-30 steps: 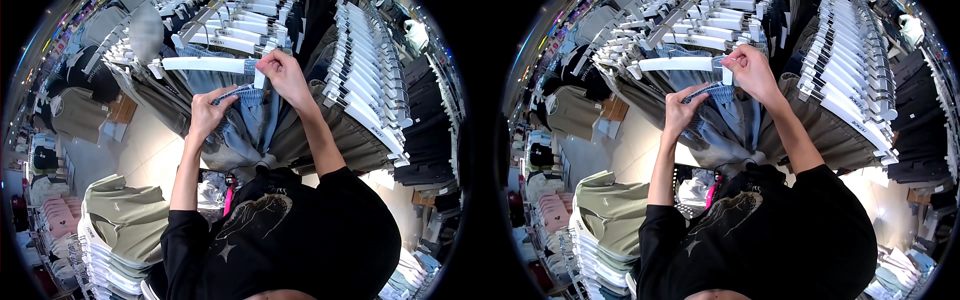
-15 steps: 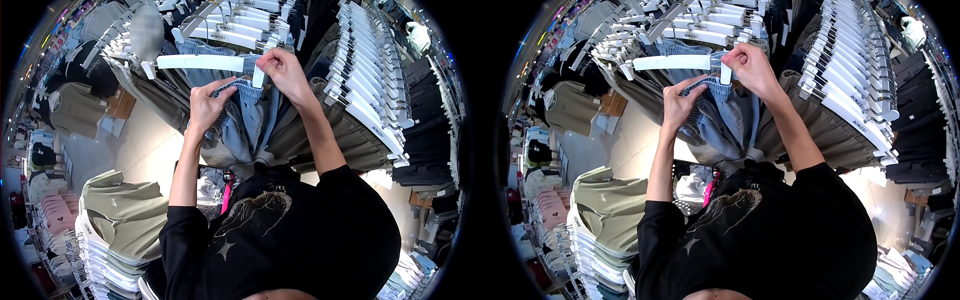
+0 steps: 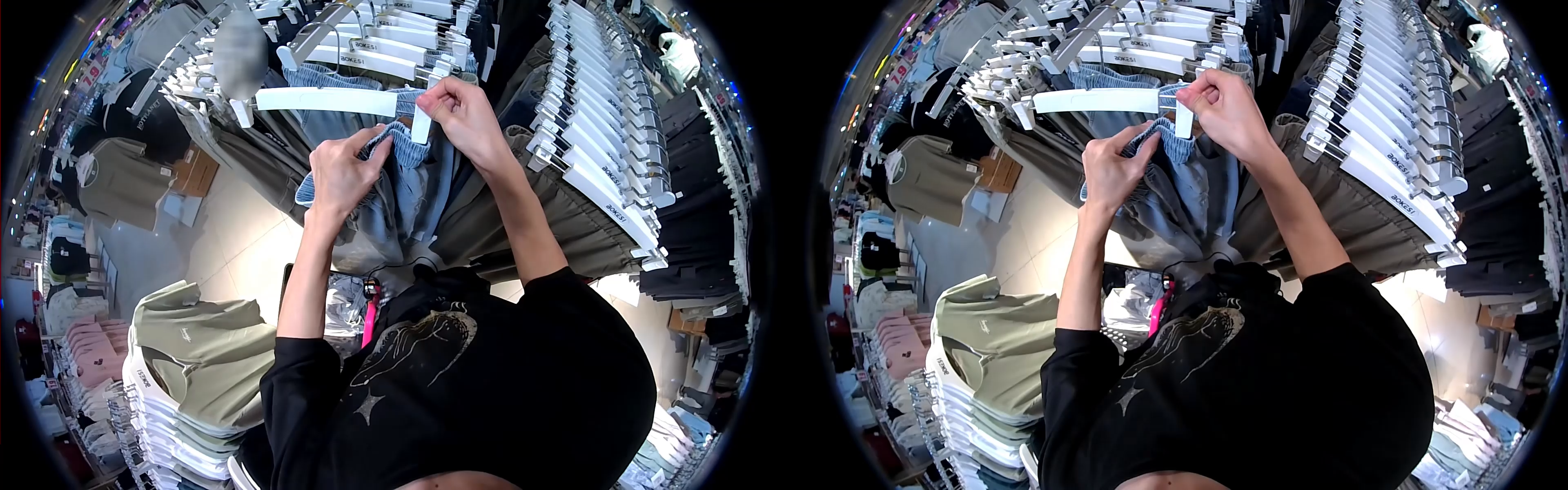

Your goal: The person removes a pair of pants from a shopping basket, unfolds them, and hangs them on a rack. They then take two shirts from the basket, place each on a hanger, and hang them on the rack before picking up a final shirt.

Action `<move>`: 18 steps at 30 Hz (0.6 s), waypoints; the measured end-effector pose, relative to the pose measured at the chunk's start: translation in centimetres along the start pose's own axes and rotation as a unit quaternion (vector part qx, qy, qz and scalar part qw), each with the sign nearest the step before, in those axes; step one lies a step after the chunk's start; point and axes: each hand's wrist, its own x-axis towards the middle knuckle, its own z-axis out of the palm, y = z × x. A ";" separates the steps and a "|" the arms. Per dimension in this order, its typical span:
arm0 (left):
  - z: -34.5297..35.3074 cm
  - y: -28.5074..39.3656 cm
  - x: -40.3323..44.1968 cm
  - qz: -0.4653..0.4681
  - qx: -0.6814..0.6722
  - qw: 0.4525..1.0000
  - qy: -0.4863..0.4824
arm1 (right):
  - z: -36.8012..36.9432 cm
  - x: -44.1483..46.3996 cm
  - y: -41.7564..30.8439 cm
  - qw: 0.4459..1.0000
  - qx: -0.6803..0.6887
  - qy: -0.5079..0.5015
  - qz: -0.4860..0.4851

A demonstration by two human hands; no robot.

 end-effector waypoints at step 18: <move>0.0 1.5 1.0 -0.037 -0.065 0.997 -0.009 | -0.2 -0.8 -1.5 0.999 -0.018 0.030 -0.003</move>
